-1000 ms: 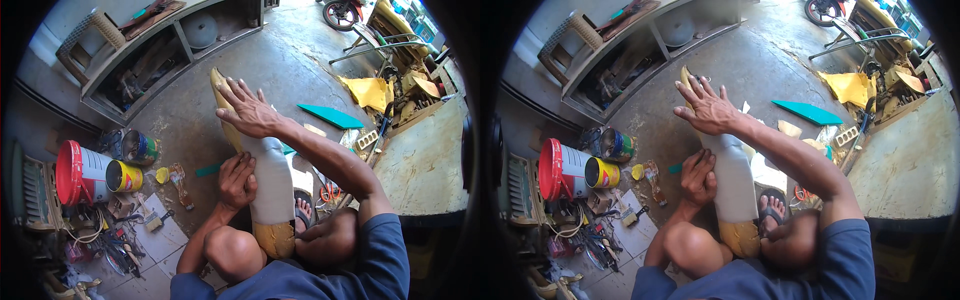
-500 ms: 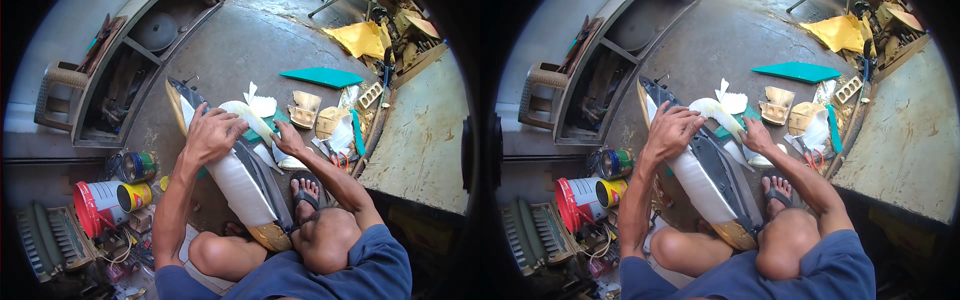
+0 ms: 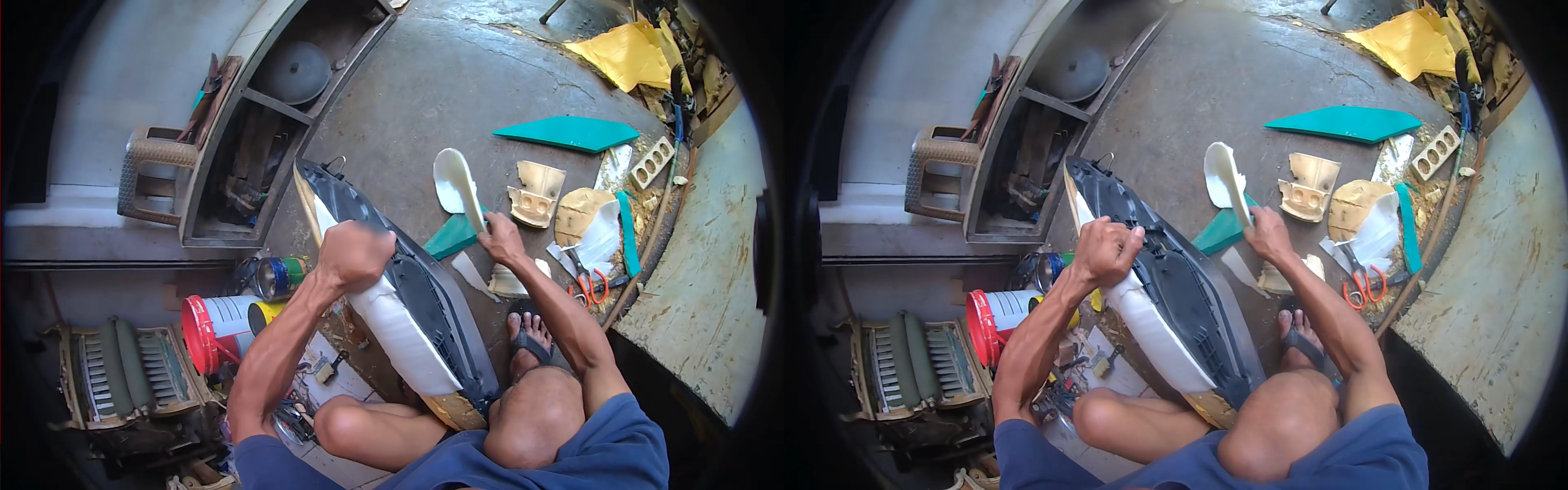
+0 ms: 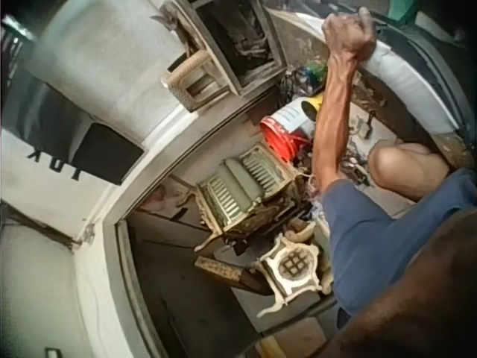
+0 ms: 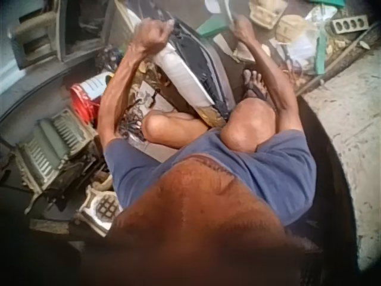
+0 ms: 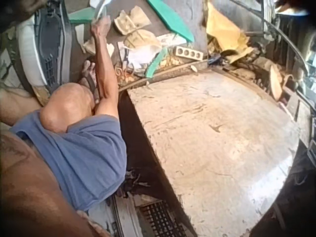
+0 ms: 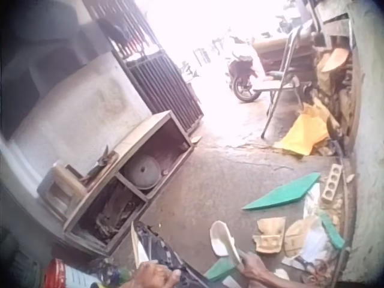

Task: The person applies white foam padding to a yellow foam seat cushion, cutting pieces to size with scissors and securing them with adhesive applied from a plastic bottle.

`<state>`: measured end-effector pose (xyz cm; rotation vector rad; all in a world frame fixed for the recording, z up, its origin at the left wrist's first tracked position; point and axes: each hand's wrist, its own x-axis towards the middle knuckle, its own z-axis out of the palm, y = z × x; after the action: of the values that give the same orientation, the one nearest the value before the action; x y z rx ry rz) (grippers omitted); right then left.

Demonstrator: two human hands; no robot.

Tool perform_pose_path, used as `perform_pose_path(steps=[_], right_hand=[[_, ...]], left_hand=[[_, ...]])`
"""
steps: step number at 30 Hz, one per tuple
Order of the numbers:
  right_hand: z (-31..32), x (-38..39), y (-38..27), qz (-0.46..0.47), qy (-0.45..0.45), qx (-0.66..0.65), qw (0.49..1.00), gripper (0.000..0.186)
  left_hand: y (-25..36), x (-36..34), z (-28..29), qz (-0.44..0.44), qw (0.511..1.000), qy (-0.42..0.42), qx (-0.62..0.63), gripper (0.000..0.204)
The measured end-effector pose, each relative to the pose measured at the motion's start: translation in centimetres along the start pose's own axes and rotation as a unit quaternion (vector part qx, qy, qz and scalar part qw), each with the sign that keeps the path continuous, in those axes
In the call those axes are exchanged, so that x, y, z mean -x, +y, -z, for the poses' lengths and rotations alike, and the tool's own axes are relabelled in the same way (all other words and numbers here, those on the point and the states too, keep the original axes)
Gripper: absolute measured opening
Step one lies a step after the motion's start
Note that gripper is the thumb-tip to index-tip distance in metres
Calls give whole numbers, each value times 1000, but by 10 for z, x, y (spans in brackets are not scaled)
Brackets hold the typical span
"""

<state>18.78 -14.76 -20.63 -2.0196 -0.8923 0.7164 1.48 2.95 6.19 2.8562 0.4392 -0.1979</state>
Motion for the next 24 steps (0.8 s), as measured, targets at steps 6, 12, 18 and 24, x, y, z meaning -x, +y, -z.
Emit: perform_pose_path(steps=[6, 12, 18, 24], right_hand=[[93, 37, 27, -58, 70, -190, 978, 43], [139, 71, 16, -39, 89, -228, 969, 39], [157, 112, -3, -60, 140, -260, 954, 41], [190, 130, 8, -29, 329, -251, 910, 38]], left_hand=[[14, -20, 20, 57, 990, -93, -88, 57], [4, -73, 3, 130, 979, -148, -59, 70], [-61, -90, 2, 134, 989, -60, 14, 79], [-129, -99, -5, 367, 924, 55, 94, 76]])
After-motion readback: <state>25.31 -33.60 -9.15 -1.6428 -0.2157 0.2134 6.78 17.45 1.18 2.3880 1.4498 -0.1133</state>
